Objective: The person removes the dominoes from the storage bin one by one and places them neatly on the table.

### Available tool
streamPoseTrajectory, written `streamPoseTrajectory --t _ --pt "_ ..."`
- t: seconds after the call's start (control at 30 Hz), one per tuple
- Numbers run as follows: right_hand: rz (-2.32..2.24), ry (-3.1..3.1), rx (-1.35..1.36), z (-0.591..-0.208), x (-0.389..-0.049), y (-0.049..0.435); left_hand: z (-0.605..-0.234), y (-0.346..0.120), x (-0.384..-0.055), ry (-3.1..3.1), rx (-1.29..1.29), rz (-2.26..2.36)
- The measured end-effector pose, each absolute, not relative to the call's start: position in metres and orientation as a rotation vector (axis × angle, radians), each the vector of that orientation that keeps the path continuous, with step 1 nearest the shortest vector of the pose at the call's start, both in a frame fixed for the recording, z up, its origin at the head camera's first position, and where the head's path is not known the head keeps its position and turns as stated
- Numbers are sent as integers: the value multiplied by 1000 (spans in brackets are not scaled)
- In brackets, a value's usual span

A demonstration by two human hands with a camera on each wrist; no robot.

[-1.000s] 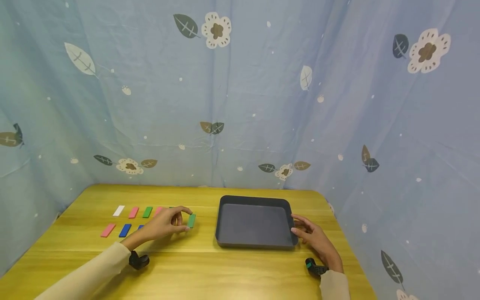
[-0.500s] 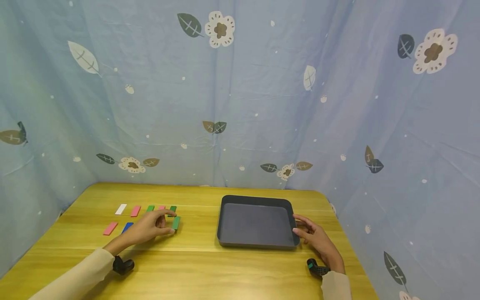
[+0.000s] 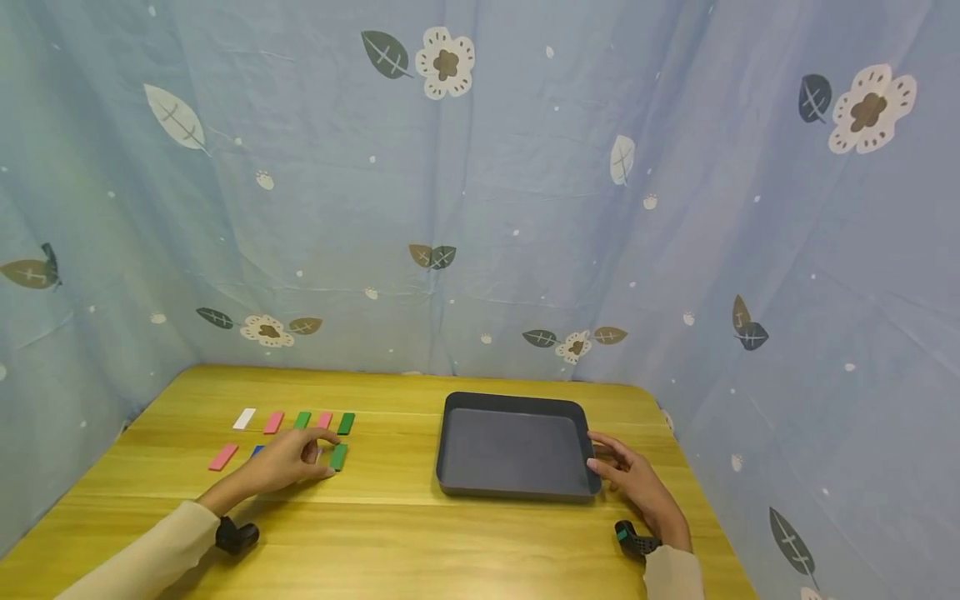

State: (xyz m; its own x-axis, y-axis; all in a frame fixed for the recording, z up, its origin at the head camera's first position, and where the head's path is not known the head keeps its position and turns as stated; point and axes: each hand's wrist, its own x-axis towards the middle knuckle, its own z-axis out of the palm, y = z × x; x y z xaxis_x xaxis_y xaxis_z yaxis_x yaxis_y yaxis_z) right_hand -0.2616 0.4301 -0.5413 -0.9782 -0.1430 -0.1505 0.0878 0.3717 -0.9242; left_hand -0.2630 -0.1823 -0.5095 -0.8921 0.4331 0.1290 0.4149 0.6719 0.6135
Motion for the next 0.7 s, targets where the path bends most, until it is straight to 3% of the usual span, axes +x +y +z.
streamPoseTrajectory --t 0.7 --pt "-1777 2502 22 -535 -253 439 -493 -184 -266 2829 687 993"
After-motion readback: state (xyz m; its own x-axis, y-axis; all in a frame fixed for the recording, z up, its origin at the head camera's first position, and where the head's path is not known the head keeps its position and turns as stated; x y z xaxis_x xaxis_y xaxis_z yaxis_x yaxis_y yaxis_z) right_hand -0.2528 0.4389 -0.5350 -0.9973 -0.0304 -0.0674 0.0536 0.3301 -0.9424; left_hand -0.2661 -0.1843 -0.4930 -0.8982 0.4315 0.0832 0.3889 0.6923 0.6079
